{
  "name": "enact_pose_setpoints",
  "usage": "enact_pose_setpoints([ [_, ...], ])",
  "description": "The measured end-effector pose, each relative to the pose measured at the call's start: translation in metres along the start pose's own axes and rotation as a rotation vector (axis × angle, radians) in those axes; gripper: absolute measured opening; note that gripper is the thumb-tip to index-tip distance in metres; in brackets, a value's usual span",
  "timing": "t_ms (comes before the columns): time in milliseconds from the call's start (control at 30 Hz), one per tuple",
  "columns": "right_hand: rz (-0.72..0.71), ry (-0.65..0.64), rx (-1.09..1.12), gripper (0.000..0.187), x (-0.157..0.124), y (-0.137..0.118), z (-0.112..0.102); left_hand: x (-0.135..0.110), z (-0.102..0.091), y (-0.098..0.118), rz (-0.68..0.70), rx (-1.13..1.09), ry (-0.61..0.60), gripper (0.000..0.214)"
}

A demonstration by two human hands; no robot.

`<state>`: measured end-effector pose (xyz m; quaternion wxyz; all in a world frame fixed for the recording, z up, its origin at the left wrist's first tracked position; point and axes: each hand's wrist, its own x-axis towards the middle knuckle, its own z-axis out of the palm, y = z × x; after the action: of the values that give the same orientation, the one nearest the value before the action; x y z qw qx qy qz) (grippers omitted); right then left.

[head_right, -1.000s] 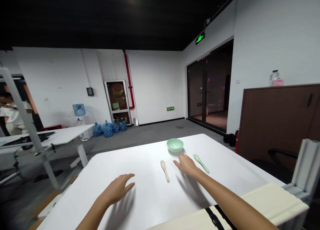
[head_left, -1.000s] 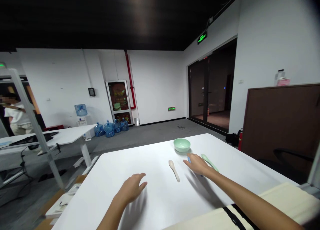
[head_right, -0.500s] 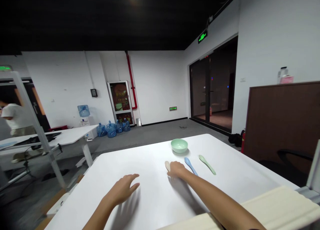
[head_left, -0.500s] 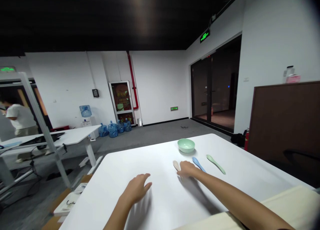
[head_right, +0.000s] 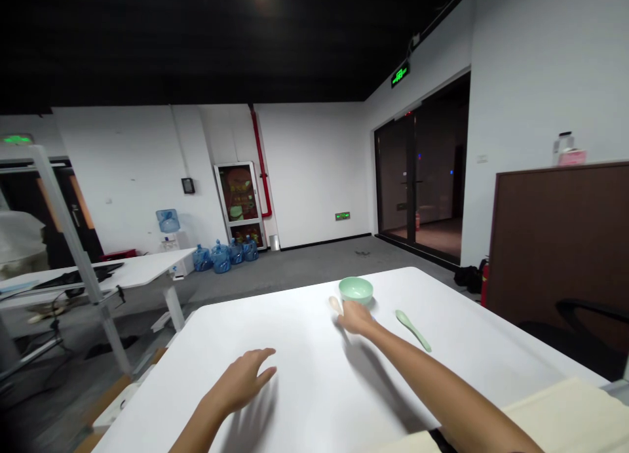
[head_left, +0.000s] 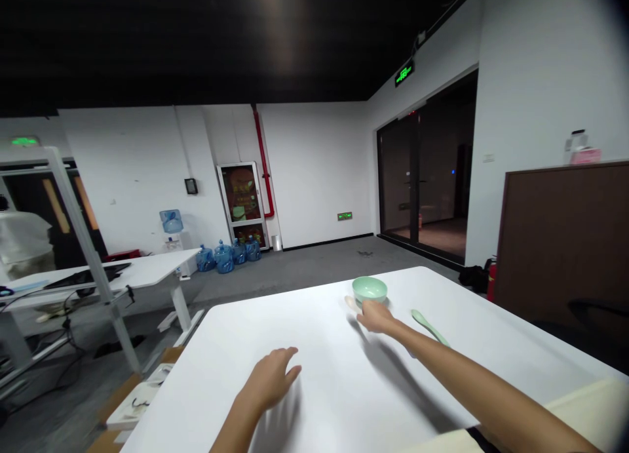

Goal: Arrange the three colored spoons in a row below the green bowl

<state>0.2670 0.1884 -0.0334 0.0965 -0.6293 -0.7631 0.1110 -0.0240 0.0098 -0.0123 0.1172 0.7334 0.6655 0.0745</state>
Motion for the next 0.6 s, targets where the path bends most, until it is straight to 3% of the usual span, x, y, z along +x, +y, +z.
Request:
enact_pose_setpoints([
  [133, 0.098, 0.134, -0.033, 0.029, 0.026, 0.018, -0.025, 0.0, 0.001, 0.0, -0.004, -0.017, 0.007, 0.054],
  [233, 0.171, 0.168, -0.054, 0.028, 0.047, 0.034, -0.032, 0.001, 0.001, -0.001, -0.017, -0.023, 0.005, 0.054],
  [600, 0.265, 0.144, -0.022, 0.046, 0.092, 0.065, -0.01, 0.002, -0.002, 0.001, -0.028, -0.038, -0.002, 0.053],
])
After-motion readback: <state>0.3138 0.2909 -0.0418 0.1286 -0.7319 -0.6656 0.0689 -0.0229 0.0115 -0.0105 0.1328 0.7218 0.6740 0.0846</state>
